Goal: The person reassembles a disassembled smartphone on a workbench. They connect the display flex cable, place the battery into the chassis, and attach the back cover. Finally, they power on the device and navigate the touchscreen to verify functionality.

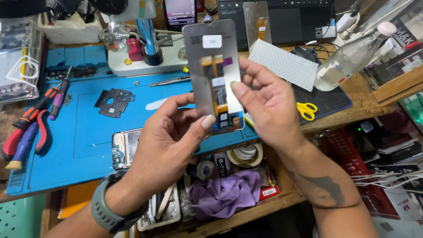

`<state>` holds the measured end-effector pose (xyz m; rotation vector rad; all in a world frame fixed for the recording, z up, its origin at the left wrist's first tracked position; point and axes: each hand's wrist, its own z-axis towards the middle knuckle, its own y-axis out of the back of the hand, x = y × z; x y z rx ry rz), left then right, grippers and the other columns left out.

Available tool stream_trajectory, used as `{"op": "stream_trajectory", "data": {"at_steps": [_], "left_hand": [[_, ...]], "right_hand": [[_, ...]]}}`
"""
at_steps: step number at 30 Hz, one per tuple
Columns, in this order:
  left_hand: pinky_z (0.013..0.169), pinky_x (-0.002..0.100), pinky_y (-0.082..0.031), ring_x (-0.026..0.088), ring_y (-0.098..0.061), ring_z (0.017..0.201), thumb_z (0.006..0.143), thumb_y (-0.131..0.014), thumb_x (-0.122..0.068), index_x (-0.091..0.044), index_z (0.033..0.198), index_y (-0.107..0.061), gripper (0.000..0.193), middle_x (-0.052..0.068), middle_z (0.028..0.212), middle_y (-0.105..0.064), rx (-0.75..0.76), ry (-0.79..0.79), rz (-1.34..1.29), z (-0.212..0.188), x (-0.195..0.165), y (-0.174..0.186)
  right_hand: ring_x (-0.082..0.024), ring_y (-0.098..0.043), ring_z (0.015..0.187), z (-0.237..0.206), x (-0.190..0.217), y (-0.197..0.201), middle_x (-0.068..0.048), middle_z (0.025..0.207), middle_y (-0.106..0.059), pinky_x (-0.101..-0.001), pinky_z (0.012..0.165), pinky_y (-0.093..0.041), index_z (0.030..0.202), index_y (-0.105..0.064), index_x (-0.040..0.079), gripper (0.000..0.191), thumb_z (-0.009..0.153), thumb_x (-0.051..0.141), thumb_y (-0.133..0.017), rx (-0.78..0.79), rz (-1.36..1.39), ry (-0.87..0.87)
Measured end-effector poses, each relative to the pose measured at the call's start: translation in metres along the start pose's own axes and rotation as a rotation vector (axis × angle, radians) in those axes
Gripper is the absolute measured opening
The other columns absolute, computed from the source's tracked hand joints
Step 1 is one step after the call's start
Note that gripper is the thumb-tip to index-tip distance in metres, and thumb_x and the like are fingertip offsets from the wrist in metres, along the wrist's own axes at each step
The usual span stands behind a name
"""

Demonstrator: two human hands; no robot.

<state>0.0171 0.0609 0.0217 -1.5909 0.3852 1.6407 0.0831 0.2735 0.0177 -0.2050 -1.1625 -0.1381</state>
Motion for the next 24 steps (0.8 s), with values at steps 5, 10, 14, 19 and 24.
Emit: {"op": "stream_trajectory", "data": {"at_steps": [5, 10, 14, 19, 24], "left_hand": [[0.074, 0.024, -0.049, 0.01, -0.059, 0.087, 0.104, -0.064, -0.007, 0.009, 0.128, -0.063, 0.029, 0.012, 0.104, -0.071, 0.002, 0.08, -0.019, -0.009, 0.002, 0.005], [0.082, 0.033, -0.064, 0.015, -0.073, 0.093, 0.101, -0.058, -0.011, 0.01, 0.125, -0.06, 0.032, 0.014, 0.107, -0.075, 0.117, 0.258, -0.266, -0.024, -0.002, 0.005], [0.081, 0.034, -0.064, 0.016, -0.073, 0.09, 0.1, -0.058, -0.01, 0.012, 0.127, -0.06, 0.035, 0.014, 0.106, -0.075, 0.113, 0.322, -0.285, -0.029, -0.003, 0.004], [0.079, 0.032, -0.061, 0.008, -0.058, 0.081, 0.108, -0.057, -0.014, 0.01, 0.129, -0.064, 0.033, 0.007, 0.103, -0.067, -0.002, 0.196, -0.079, -0.026, -0.005, 0.002], [0.083, 0.035, -0.053, 0.019, -0.06, 0.099, 0.086, -0.076, -0.02, 0.003, 0.126, -0.06, 0.049, 0.013, 0.111, -0.06, -0.053, -0.54, 1.007, -0.039, -0.033, 0.003]], "right_hand": [[-0.021, -0.058, 0.121, -0.015, -0.008, -0.007, -0.016, 0.129, -0.06, -0.039, 0.112, -0.049, 0.148, -0.045, -0.01, 0.055, 0.109, 0.019, -0.069, 0.123, 0.404, -0.07], [-0.034, -0.052, 0.143, -0.022, -0.019, -0.011, -0.021, 0.147, -0.056, -0.0521, 0.119, -0.045, 0.151, -0.04, -0.001, 0.093, 0.085, 0.051, -0.081, 0.295, 0.72, -0.257], [-0.035, -0.054, 0.141, -0.024, -0.025, -0.018, -0.02, 0.151, -0.053, -0.0548, 0.12, -0.047, 0.152, -0.04, -0.002, 0.099, 0.082, 0.054, -0.084, 0.34, 0.825, -0.33], [-0.034, -0.057, 0.138, -0.027, -0.03, -0.015, -0.022, 0.146, -0.054, -0.055, 0.117, -0.05, 0.153, -0.041, -0.005, 0.097, 0.088, 0.055, -0.082, 0.266, 0.809, -0.33], [-0.034, -0.059, 0.132, -0.021, -0.032, -0.01, -0.022, 0.141, -0.055, -0.0547, 0.107, -0.055, 0.15, -0.041, -0.002, 0.091, 0.09, 0.053, -0.081, 0.21, 0.72, -0.246]]}}
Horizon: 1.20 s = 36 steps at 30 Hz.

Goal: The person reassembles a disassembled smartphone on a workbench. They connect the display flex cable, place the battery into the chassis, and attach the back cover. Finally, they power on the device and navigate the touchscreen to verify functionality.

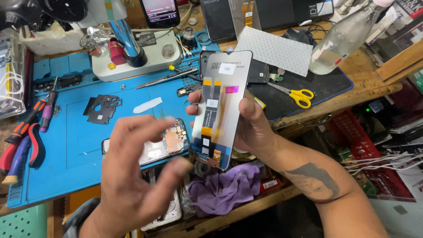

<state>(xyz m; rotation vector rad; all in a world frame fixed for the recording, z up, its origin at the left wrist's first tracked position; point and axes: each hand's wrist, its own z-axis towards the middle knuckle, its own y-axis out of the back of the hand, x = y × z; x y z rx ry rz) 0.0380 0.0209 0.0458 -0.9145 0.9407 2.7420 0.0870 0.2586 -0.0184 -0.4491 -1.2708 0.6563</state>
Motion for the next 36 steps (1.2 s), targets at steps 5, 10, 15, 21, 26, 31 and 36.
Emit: {"op": "stream_trajectory", "data": {"at_steps": [5, 10, 15, 21, 26, 31, 36], "left_hand": [[0.085, 0.035, -0.055, 0.023, -0.064, 0.099, 0.081, -0.087, -0.015, -0.009, 0.131, -0.065, 0.055, 0.011, 0.111, -0.06, 0.223, -0.153, -0.033, 0.0, -0.005, -0.002], [0.088, 0.036, -0.056, 0.023, -0.065, 0.1, 0.08, -0.088, -0.014, -0.015, 0.131, -0.067, 0.055, 0.007, 0.114, -0.06, 0.263, -0.15, -0.075, 0.002, -0.004, -0.004], [0.089, 0.04, -0.054, 0.025, -0.063, 0.103, 0.076, -0.087, -0.014, -0.014, 0.126, -0.067, 0.053, 0.009, 0.114, -0.057, 0.256, -0.22, -0.062, 0.004, -0.006, -0.002], [0.104, 0.048, -0.053, 0.026, -0.064, 0.1, 0.079, -0.084, -0.006, -0.011, 0.114, -0.067, 0.04, 0.008, 0.109, -0.059, 0.227, -0.217, -0.143, 0.005, -0.007, -0.004], [0.086, 0.04, -0.054, 0.025, -0.067, 0.093, 0.083, -0.084, -0.008, -0.012, 0.112, -0.069, 0.033, 0.007, 0.109, -0.067, 0.222, -0.27, -0.133, 0.005, -0.001, -0.005], [0.081, 0.039, -0.054, 0.026, -0.07, 0.097, 0.088, -0.08, -0.009, -0.007, 0.111, -0.069, 0.026, 0.009, 0.112, -0.07, 0.182, -0.383, -0.072, 0.002, 0.005, -0.005], [0.084, 0.041, -0.057, 0.026, -0.072, 0.101, 0.084, -0.077, -0.009, -0.006, 0.112, -0.072, 0.028, 0.011, 0.116, -0.07, 0.163, -0.475, -0.033, 0.001, 0.009, -0.005]], "right_hand": [[-0.033, -0.061, 0.132, -0.001, 0.001, -0.004, -0.023, 0.143, -0.056, -0.0515, 0.108, -0.057, 0.15, -0.042, -0.001, 0.089, 0.09, 0.05, -0.082, 0.037, -0.042, -0.002], [-0.033, -0.063, 0.129, -0.001, 0.001, -0.005, -0.024, 0.14, -0.058, -0.0521, 0.106, -0.058, 0.147, -0.043, -0.001, 0.088, 0.088, 0.048, -0.085, 0.032, -0.078, -0.009], [-0.034, -0.064, 0.128, -0.001, 0.002, -0.006, -0.025, 0.139, -0.058, -0.0526, 0.104, -0.058, 0.146, -0.045, -0.003, 0.09, 0.086, 0.049, -0.086, 0.014, -0.084, -0.022], [-0.035, -0.064, 0.126, -0.001, 0.002, -0.007, -0.026, 0.137, -0.059, -0.0531, 0.104, -0.058, 0.145, -0.044, -0.003, 0.091, 0.084, 0.049, -0.087, 0.014, -0.099, -0.03], [-0.036, -0.064, 0.127, -0.001, 0.001, -0.006, -0.027, 0.137, -0.058, -0.0543, 0.104, -0.058, 0.146, -0.042, -0.003, 0.093, 0.085, 0.051, -0.086, 0.018, -0.117, -0.024], [-0.036, -0.064, 0.126, -0.001, 0.0, -0.005, -0.026, 0.137, -0.057, -0.0536, 0.105, -0.058, 0.147, -0.04, -0.001, 0.092, 0.085, 0.052, -0.085, 0.014, -0.137, -0.02], [-0.036, -0.063, 0.127, -0.003, -0.002, -0.004, -0.027, 0.138, -0.058, -0.0531, 0.107, -0.057, 0.148, -0.041, -0.002, 0.092, 0.086, 0.051, -0.085, -0.002, -0.085, -0.017]]}}
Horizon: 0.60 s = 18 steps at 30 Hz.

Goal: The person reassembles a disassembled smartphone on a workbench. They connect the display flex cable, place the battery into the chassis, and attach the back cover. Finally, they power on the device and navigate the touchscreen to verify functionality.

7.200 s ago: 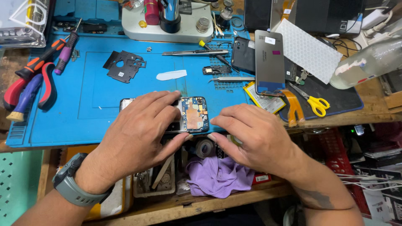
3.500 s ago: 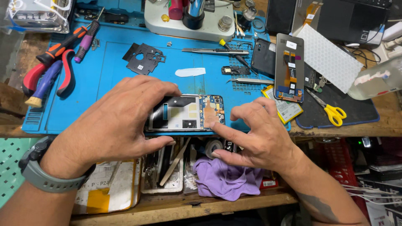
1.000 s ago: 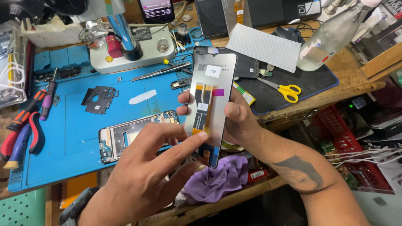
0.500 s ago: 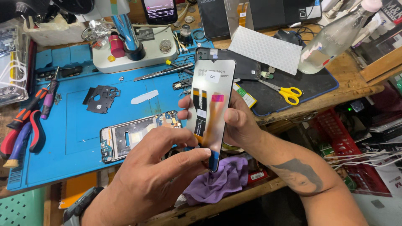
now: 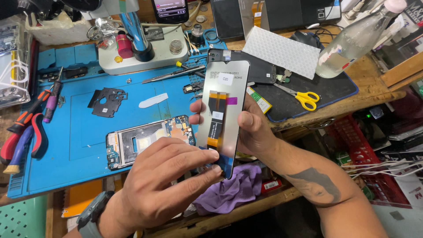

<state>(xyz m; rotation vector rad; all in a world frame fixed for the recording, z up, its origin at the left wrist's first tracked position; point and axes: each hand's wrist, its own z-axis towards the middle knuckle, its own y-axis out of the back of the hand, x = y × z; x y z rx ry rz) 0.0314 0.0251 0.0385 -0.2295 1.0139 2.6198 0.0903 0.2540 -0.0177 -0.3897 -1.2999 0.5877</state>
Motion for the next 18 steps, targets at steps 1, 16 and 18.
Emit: {"op": "stream_trajectory", "data": {"at_steps": [1, 16, 18], "left_hand": [[0.084, 0.041, -0.056, 0.026, -0.072, 0.101, 0.085, -0.077, -0.01, -0.007, 0.112, -0.072, 0.028, 0.011, 0.116, -0.07, 0.0, -0.012, 0.005, 0.0, 0.001, -0.001], [0.101, 0.05, -0.044, 0.041, -0.054, 0.123, 0.08, -0.078, -0.039, -0.014, 0.127, -0.065, 0.056, 0.021, 0.136, -0.056, 0.334, 0.304, 0.335, -0.022, 0.039, 0.032], [0.096, 0.049, -0.045, 0.042, -0.054, 0.12, 0.079, -0.078, -0.034, -0.016, 0.125, -0.067, 0.05, 0.021, 0.134, -0.057, 0.419, 0.395, 0.271, -0.024, 0.041, 0.029]], "right_hand": [[-0.035, -0.063, 0.127, 0.0, 0.0, 0.0, -0.026, 0.139, -0.058, -0.0531, 0.107, -0.057, 0.148, -0.041, -0.002, 0.092, 0.087, 0.051, -0.084, 0.0, 0.006, 0.003], [-0.033, -0.06, 0.126, 0.0, 0.015, 0.014, -0.021, 0.141, -0.053, -0.0506, 0.098, -0.058, 0.154, -0.036, -0.001, 0.105, 0.084, 0.068, -0.074, -0.144, -0.108, 0.122], [-0.033, -0.06, 0.127, -0.002, 0.017, 0.014, -0.023, 0.141, -0.053, -0.0509, 0.099, -0.058, 0.154, -0.037, -0.003, 0.106, 0.085, 0.069, -0.073, -0.145, -0.132, 0.127]]}}
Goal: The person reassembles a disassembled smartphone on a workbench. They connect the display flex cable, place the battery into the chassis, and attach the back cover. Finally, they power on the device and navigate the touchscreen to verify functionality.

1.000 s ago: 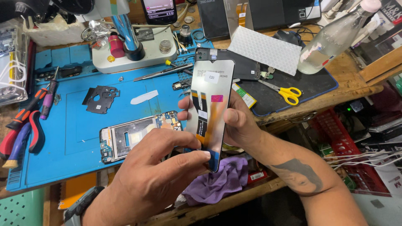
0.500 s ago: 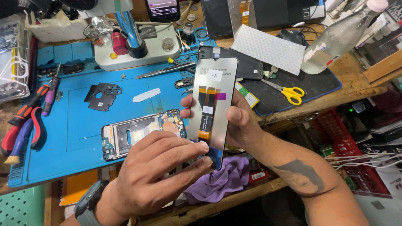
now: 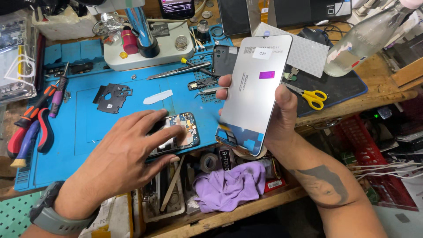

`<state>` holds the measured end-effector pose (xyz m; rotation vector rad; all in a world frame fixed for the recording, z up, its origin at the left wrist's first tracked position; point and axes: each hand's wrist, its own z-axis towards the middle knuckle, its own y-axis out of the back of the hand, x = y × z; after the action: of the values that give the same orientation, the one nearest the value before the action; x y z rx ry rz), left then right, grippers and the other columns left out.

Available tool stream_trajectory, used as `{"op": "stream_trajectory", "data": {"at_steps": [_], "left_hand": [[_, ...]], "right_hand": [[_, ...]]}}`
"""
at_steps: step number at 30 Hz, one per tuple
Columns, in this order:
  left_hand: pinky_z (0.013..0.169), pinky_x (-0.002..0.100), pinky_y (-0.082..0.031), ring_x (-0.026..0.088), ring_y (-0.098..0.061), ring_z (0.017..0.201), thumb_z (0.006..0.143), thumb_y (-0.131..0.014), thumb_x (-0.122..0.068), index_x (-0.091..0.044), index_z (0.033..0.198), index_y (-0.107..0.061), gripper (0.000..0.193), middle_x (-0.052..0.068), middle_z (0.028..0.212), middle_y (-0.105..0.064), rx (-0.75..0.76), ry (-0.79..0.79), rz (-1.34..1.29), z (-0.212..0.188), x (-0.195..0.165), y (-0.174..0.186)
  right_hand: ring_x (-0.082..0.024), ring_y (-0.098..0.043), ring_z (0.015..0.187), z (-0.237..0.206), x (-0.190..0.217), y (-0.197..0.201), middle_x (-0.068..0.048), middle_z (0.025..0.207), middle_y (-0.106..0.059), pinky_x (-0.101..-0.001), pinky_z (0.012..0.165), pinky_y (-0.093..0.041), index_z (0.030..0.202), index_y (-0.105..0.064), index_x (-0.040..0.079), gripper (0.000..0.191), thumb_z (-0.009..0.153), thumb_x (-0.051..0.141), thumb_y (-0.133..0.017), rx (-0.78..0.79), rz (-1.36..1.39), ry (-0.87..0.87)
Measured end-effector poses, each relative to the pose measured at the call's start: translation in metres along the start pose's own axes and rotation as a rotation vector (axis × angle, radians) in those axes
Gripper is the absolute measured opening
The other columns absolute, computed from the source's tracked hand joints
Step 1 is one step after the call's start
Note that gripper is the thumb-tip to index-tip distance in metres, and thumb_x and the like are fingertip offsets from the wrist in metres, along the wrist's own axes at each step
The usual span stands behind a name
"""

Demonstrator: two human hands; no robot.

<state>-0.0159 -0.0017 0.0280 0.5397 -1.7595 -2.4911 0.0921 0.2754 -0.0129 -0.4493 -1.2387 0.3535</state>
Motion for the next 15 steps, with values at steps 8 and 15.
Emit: {"op": "stream_trajectory", "data": {"at_steps": [8, 15], "left_hand": [[0.093, 0.048, -0.046, 0.038, -0.057, 0.115, 0.072, -0.084, -0.036, -0.022, 0.127, -0.069, 0.058, 0.016, 0.127, -0.06, 0.117, -0.009, -0.066, 0.003, 0.011, 0.006], [0.091, 0.045, -0.051, 0.035, -0.059, 0.111, 0.067, -0.088, -0.03, -0.03, 0.125, -0.07, 0.06, 0.012, 0.125, -0.057, 0.212, 0.088, -0.114, 0.009, 0.008, 0.008]], "right_hand": [[-0.033, -0.06, 0.128, 0.002, 0.001, 0.002, -0.025, 0.142, -0.052, -0.0503, 0.099, -0.058, 0.156, -0.034, -0.004, 0.106, 0.087, 0.068, -0.072, 0.014, 0.033, -0.004], [-0.034, -0.06, 0.129, 0.001, 0.003, 0.008, -0.026, 0.142, -0.051, -0.0511, 0.098, -0.059, 0.158, -0.03, -0.003, 0.107, 0.088, 0.067, -0.071, -0.001, 0.068, 0.034]]}}
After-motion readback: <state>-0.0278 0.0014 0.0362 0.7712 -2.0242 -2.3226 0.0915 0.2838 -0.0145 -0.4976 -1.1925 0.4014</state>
